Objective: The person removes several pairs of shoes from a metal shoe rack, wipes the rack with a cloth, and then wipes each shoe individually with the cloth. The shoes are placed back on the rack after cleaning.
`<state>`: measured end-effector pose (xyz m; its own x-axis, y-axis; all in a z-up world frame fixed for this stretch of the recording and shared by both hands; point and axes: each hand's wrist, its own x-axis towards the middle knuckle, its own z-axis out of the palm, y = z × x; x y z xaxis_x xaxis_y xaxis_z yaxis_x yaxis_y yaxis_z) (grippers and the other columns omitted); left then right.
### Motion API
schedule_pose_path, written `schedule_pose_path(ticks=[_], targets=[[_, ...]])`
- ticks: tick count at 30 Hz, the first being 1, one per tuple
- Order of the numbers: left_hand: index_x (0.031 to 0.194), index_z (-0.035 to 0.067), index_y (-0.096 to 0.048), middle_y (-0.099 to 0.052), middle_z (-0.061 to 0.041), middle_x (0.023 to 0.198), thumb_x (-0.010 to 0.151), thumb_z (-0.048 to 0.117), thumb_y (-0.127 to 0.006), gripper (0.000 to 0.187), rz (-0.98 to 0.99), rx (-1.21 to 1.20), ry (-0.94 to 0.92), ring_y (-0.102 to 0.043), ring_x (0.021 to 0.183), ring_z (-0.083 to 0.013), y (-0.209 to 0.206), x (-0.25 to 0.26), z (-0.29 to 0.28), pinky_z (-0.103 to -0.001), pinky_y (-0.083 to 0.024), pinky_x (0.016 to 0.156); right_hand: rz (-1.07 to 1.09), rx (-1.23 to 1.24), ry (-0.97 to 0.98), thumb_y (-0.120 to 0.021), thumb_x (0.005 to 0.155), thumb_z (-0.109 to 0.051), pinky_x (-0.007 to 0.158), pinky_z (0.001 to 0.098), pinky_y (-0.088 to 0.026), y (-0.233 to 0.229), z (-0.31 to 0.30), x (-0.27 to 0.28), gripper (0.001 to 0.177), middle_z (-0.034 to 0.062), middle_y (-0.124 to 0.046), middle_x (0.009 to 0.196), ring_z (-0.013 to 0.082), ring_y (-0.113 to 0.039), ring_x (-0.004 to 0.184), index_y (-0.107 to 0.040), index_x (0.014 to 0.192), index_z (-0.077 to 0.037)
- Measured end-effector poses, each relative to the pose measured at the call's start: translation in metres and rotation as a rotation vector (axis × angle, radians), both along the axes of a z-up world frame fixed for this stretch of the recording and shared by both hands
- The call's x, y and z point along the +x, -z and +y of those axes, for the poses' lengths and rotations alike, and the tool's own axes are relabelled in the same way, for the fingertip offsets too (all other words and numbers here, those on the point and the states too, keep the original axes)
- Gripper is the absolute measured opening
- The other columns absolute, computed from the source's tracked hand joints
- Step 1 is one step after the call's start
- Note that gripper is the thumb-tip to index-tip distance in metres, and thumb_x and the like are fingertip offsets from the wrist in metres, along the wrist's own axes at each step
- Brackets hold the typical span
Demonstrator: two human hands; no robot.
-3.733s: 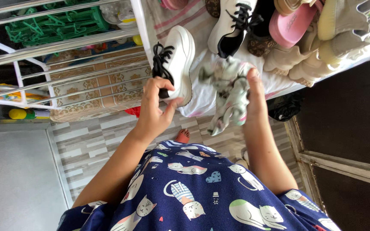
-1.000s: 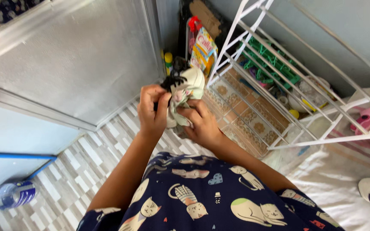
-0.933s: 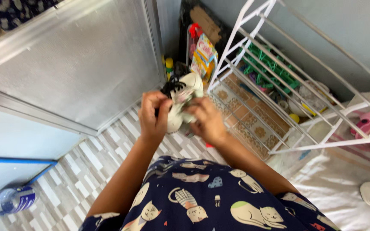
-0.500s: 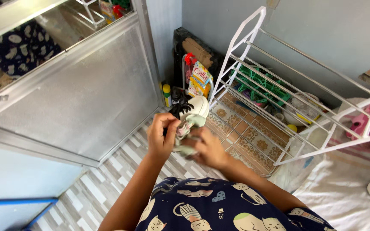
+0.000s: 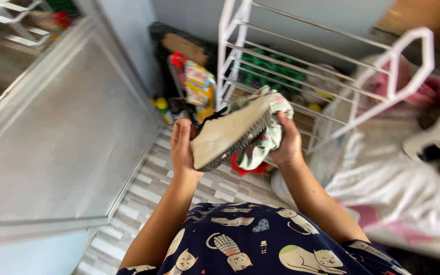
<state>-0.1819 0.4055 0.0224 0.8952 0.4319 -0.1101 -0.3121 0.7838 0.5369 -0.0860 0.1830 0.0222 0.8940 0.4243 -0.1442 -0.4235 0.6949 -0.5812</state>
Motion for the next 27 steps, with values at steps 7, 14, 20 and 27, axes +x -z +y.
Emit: schedule_pose_path(ticks=[7, 14, 20, 27], targets=[[0.097, 0.013, -0.06, -0.068, -0.006, 0.09, 0.098, 0.039, -0.056, 0.026, 0.342, -0.284, 0.298, -0.071, 0.081, -0.0224, 0.024, 0.044, -0.045, -0.039, -0.059, 0.074, 0.13, 0.001, 0.081, -0.056, 0.097, -0.024, 0.103, 0.0465, -0.05, 0.041, -0.01, -0.047, 0.044, 0.0163, -0.069, 0.124, 0.0306, -0.067, 0.112, -0.057, 0.135, -0.002], [0.093, 0.011, -0.062, -0.067, -0.003, 0.082, 0.109, 0.031, -0.058, 0.025, 0.271, -0.552, 0.582, -0.069, 0.075, -0.0216, 0.087, 0.063, -0.079, -0.038, -0.06, 0.07, -0.073, -0.244, 0.462, -0.06, 0.091, -0.024, 0.1, 0.046, -0.055, 0.015, -0.081, -0.034, 0.051, 0.0146, -0.065, 0.125, 0.0302, -0.064, 0.114, -0.054, 0.138, -0.006], [0.106, 0.004, -0.064, -0.075, -0.013, 0.098, 0.104, 0.033, -0.038, 0.039, 0.553, -0.39, 0.656, -0.073, 0.085, -0.0274, 0.101, 0.077, -0.11, -0.043, -0.062, 0.08, 0.018, -0.461, 0.558, -0.066, 0.092, -0.032, 0.095, 0.0432, -0.054, 0.039, -0.076, -0.065, 0.063, 0.0098, -0.058, 0.125, 0.0258, -0.06, 0.111, -0.043, 0.148, -0.016], [0.113, 0.004, -0.064, -0.071, -0.013, 0.106, 0.108, 0.031, -0.046, 0.033, 0.432, -0.33, 0.685, -0.071, 0.093, -0.0266, 0.116, 0.084, -0.132, -0.042, -0.059, 0.085, 0.161, -0.532, 0.454, -0.071, 0.088, -0.026, 0.083, 0.045, -0.059, 0.044, -0.083, -0.076, 0.06, 0.0111, -0.064, 0.118, 0.0296, -0.067, 0.102, -0.045, 0.14, -0.014]])
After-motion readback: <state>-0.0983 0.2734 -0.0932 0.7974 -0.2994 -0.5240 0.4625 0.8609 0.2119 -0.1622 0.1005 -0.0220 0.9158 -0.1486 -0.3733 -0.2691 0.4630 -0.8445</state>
